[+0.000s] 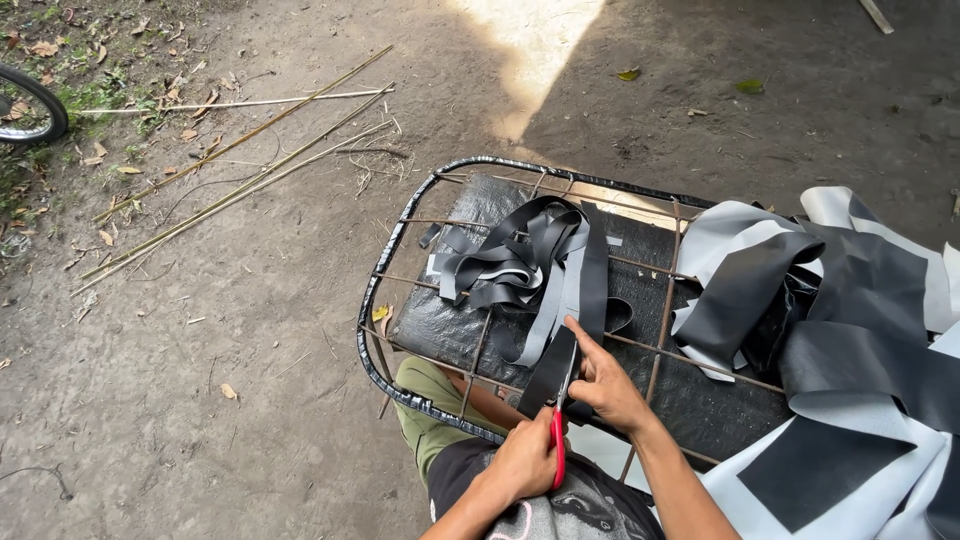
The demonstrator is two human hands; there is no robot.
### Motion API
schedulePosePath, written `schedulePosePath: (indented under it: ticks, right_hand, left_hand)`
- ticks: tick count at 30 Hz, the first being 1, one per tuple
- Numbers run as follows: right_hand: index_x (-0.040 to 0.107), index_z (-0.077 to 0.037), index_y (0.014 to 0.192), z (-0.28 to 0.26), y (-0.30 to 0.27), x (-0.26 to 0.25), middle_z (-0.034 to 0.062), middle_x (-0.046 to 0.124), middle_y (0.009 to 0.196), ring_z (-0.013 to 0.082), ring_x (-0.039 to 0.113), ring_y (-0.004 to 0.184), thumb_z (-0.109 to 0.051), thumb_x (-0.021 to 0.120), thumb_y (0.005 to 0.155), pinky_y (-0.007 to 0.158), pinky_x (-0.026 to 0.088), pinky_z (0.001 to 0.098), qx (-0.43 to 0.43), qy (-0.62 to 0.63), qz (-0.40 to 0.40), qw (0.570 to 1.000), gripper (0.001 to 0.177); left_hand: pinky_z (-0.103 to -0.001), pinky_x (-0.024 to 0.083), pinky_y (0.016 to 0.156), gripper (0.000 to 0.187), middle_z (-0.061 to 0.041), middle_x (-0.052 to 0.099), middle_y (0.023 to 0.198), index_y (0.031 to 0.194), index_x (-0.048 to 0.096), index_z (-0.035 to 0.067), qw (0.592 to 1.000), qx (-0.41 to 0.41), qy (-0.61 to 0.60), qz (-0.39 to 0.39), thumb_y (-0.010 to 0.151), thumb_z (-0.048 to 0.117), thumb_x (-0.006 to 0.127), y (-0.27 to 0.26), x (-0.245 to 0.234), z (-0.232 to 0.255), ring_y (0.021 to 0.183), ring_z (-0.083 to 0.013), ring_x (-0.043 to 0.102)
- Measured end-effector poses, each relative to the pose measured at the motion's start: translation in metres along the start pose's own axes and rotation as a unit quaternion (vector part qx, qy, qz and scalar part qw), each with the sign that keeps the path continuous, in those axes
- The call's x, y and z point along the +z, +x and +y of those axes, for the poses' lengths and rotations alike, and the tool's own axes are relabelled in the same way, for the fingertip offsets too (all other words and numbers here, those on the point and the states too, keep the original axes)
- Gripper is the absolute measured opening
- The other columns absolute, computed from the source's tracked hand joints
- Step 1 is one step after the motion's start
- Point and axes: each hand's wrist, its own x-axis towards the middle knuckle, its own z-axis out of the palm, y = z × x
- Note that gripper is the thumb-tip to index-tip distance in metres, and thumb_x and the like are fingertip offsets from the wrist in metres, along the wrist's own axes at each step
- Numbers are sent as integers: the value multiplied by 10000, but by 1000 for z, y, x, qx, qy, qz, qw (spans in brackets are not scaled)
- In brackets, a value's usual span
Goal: Cutting strips of black and white upholstery material using scissors on a metal frame.
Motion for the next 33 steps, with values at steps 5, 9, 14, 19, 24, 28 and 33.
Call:
schedulePosePath:
  ticks: [5, 9, 14, 19, 24, 28, 33]
  right_hand:
    - [410, -84, 1502, 43, 19, 3, 156, 696, 1036, 234, 621, 924, -141, 665, 801, 766, 464, 347, -98, 212, -78, 969, 748]
    - [404, -63, 1607, 61, 28, 9, 169, 659, 1459, 308, 605, 1353, -260, 659, 912, 1066, 523, 438, -109, 250, -111, 956, 767]
    - [370, 41, 1587, 68, 26, 16, 217, 654, 1184, 330, 619, 1084, -294, 637, 987, 961, 483, 430, -196, 308, -141, 920, 737]
    - [523, -34, 1542, 58, 25, 16, 38, 576, 775, 126, 464, 560, -580, 526, 942, 503, 405, 287, -133, 163, -33, 977, 812]
    - [608, -13, 921, 77, 28, 10, 41, 311, 424, 140, 323, 264, -612, 475, 979, 244, 231, 307, -42, 154, -63, 985, 616]
    - [774, -69, 1229, 49, 16, 9, 18, 521, 638, 118, 466, 541, -662, 406, 913, 522, 424, 296, -47, 1, -34, 998, 766]
    - [611, -98, 823, 45, 12, 10, -15, 460, 628, 97, 418, 516, -683, 363, 978, 497, 373, 288, -74, -21, -52, 996, 654]
  left_hand:
    - [-503, 485, 752, 179, -195, 691, 946, 1103, 521, 103, 1000, -11, -18, -2, 1010, 254, 497, -4, -4, 7, 885, -442, 655]
    - [-472, 509, 883, 306, -127, 738, 1113, 1189, 589, 99, 999, 43, -16, 3, 936, 267, 549, -2, -1, 3, 1102, -391, 680]
    - [-375, 530, 949, 243, -51, 738, 1118, 1123, 610, 149, 991, 109, -76, -2, 896, 234, 590, 5, 16, -18, 1076, -267, 707]
    - [-275, 485, 1105, 317, 8, 693, 1289, 1260, 611, 156, 955, 56, -277, -94, 963, 260, 646, -1, -5, -6, 1227, -108, 646]
    - [-301, 565, 901, 305, -49, 704, 1174, 1269, 564, 115, 958, 84, -264, -71, 1009, 256, 640, 0, -3, -9, 946, -135, 694]
    - [-324, 589, 810, 299, -132, 650, 1332, 1368, 481, 24, 913, 160, -356, -115, 1092, 117, 550, 0, 7, -15, 922, -217, 716]
    - [-315, 587, 828, 266, -116, 677, 1297, 1289, 492, 44, 929, 145, -330, -87, 1040, 133, 522, -4, -3, 1, 853, -176, 739]
